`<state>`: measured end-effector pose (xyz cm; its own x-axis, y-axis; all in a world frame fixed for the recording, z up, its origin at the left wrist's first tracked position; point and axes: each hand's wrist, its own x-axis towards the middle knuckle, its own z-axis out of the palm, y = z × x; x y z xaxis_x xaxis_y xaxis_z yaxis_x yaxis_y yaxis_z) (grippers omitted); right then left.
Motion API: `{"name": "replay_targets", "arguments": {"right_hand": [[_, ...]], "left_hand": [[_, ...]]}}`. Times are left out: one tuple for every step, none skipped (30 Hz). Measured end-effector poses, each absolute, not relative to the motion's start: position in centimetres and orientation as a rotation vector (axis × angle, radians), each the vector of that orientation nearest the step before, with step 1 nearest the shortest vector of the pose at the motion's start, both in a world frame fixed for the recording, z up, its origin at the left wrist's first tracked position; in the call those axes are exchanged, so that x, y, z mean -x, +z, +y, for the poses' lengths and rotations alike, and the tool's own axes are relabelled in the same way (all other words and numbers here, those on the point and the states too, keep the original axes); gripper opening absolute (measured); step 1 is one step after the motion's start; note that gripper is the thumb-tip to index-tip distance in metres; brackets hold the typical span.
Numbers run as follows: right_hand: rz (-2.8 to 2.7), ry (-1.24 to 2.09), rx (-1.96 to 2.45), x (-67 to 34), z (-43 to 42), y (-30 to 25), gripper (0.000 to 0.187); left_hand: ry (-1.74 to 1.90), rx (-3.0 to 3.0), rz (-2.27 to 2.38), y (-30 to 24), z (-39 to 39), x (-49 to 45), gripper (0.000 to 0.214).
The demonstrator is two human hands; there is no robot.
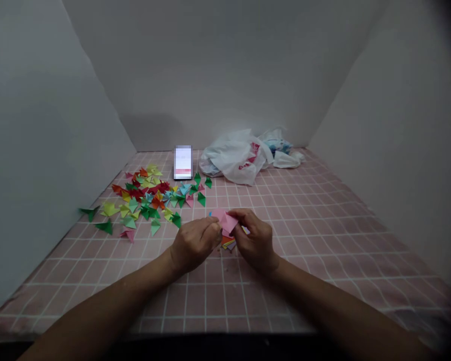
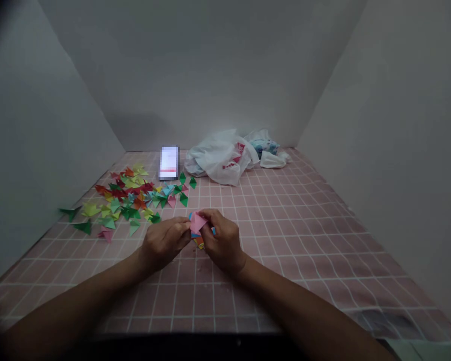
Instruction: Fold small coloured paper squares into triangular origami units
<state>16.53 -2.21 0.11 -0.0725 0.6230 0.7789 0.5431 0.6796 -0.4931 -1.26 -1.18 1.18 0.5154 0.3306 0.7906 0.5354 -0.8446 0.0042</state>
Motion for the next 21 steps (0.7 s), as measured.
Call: {"name": "replay_targets", "arguments": {"right_hand": [[-1.733,0.079,0.944,-16.7,-2.2,0.1,0.022],[-1.735,0.063,0.939,-16.9,-2.1,0.2,0.022],[-1.743,0.045,0.925,-17.1,-2.0,0.2,0.023],[-1.754,0.028,0.915,-17.2,-1.9,0.2,0.024],[-1.772,0.004,0.898,-17.4,-1.8,0.3,0.026],[-1.796,-0.022,0.875,-17.5,-1.7,0.3,0.027],[-1.823,-0.049,0.846,-17.5,-1.6,0.3,0.028],[-1.853,-0.073,0.806,-17.5,-1.5,0.2,0.028],[-1.881,-0.091,0.762,-17.5,-1.4,0.2,0.027],[-1.906,-0.101,0.721,-17.5,-1.4,0.1,0.025],[-1.925,-0.097,0.690,-17.4,-1.3,0.0,0.023],[-1.940,-0.087,0.672,-17.3,-1.3,-0.1,0.021],[-1.951,-0.074,0.666,-17.3,-1.3,-0.2,0.019],[-1.957,-0.065,0.668,-17.3,-1.2,-0.3,0.017],[-1.961,-0.061,0.673,-17.2,-1.2,-0.5,0.016],[-1.960,-0.059,0.679,-17.2,-1.2,-0.6,0.016],[-1.958,-0.061,0.681,-17.2,-1.1,-0.7,0.017],[-1.952,-0.065,0.680,-17.2,-1.1,-0.8,0.018],[-1.947,-0.064,0.678,-17.1,-1.1,-0.9,0.018],[-1.937,-0.059,0.675,-17.1,-1.0,-1.0,0.019],[-1.925,-0.051,0.669,-17.0,-1.0,-1.1,0.020]], "left_hand": [[-1.275,2.568,-0.774,1.1,-1.2,1.3,0.009],[-1.331,2.623,-0.848,1.1,-1.2,1.2,0.007],[-1.411,2.681,-0.963,1.2,-1.2,1.1,0.006],[-1.504,2.742,-1.109,1.2,-1.2,1.0,0.008],[-1.642,2.782,-1.313,1.4,-1.3,0.9,0.013],[-1.809,2.823,-1.556,1.5,-1.3,0.8,0.018],[-1.979,2.866,-1.784,1.7,-1.4,0.7,0.023],[-2.144,2.900,-1.952,1.9,-1.4,0.5,0.026],[-2.277,2.925,-2.093,2.0,-1.4,0.4,0.030],[-2.369,2.965,-2.183,2.1,-1.5,0.3,0.032],[-2.449,2.975,-2.246,2.2,-1.5,0.3,0.033],[-2.502,2.972,-2.292,2.3,-1.5,0.2,0.032],[-2.536,2.956,-2.322,2.3,-1.5,0.2,0.032],[-2.561,2.928,-2.349,2.3,-1.4,0.2,0.030],[-2.578,2.900,-2.376,2.4,-1.4,0.2,0.029],[-2.586,2.882,-2.402,2.4,-1.4,0.2,0.029],[-2.595,2.867,-2.426,2.3,-1.4,0.2,0.028],[-2.603,2.854,-2.446,2.3,-1.3,0.2,0.028],[-2.608,2.842,-2.464,2.3,-1.3,0.2,0.028],[-2.607,2.839,-2.477,2.3,-1.3,0.2,0.028],[-2.609,2.835,-2.484,2.2,-1.2,0.2,0.027]]}}
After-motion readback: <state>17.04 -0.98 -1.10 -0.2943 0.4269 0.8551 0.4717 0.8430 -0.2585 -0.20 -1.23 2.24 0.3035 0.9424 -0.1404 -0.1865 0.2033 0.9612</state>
